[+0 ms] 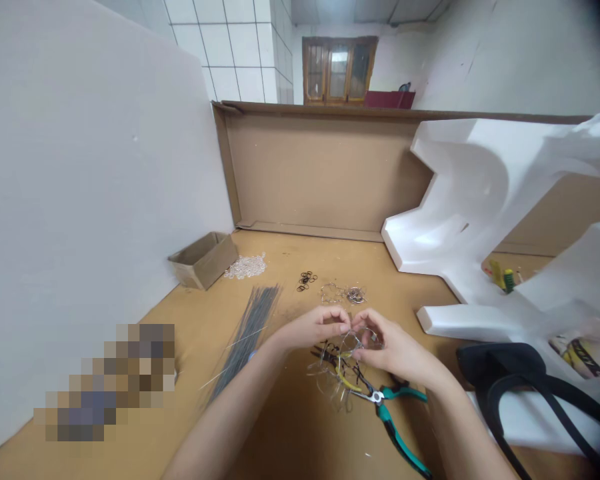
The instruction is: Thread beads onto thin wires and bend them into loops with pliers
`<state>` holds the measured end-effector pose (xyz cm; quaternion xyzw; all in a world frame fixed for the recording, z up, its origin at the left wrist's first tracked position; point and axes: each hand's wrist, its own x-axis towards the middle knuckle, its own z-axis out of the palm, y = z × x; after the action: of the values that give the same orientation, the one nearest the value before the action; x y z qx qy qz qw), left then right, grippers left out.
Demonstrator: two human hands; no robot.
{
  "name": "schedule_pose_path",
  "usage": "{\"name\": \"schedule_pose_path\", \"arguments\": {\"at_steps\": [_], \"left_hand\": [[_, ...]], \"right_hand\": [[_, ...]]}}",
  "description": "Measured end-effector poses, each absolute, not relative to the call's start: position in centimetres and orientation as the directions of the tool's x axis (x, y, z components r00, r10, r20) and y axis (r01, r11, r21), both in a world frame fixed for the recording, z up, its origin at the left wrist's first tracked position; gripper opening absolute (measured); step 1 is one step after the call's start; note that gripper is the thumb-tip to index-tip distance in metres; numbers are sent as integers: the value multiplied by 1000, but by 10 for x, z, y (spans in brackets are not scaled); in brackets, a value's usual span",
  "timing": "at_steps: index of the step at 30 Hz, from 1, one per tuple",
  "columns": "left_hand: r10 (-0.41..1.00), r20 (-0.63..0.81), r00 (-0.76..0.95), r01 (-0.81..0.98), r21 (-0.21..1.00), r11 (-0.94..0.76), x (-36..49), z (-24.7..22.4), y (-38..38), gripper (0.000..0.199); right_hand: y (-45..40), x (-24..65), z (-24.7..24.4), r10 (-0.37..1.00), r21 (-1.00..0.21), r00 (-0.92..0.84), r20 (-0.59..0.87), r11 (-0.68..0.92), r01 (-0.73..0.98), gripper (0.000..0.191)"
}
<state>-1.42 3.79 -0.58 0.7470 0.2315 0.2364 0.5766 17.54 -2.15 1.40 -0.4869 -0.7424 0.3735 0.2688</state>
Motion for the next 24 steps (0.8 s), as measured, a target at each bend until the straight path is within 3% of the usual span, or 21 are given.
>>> {"name": "schedule_pose_path", "arguments": {"at_steps": [3, 7, 9, 12, 14, 19, 24], "left_hand": [[677, 106, 728, 44, 979, -201, -9, -10, 39, 25], [838, 169, 518, 89, 964, -249, -12, -6, 41, 28], [861, 208, 465, 126, 947, -296, -17, 1, 39, 33], [806, 274, 525, 188, 886, -424, -23, 12, 29, 52], [765, 323, 557, 235, 822, -519, -22, 15, 22, 57], [737, 429, 522, 279, 731, -623, -14, 11, 18, 42], [719, 477, 506, 316, 673, -668, -13, 7, 21, 30]], "right_hand": [[-18, 175, 9, 934, -797, -354, 55, 255, 547, 11], [-9, 177, 3, 972, -823, -177, 156, 227, 520, 11], [-5, 178, 2, 986, -883, -42, 163, 165, 439, 15], [-1, 177, 3, 994, -971, 55, 99, 84, 223, 21], [1, 176, 3, 994, -994, 74, 77, 71, 80, 23], [4, 174, -7, 998, -986, -39, 48, 41, -164, 27], [8, 173, -17, 993, -988, -94, 76, 62, -143, 45]]}}
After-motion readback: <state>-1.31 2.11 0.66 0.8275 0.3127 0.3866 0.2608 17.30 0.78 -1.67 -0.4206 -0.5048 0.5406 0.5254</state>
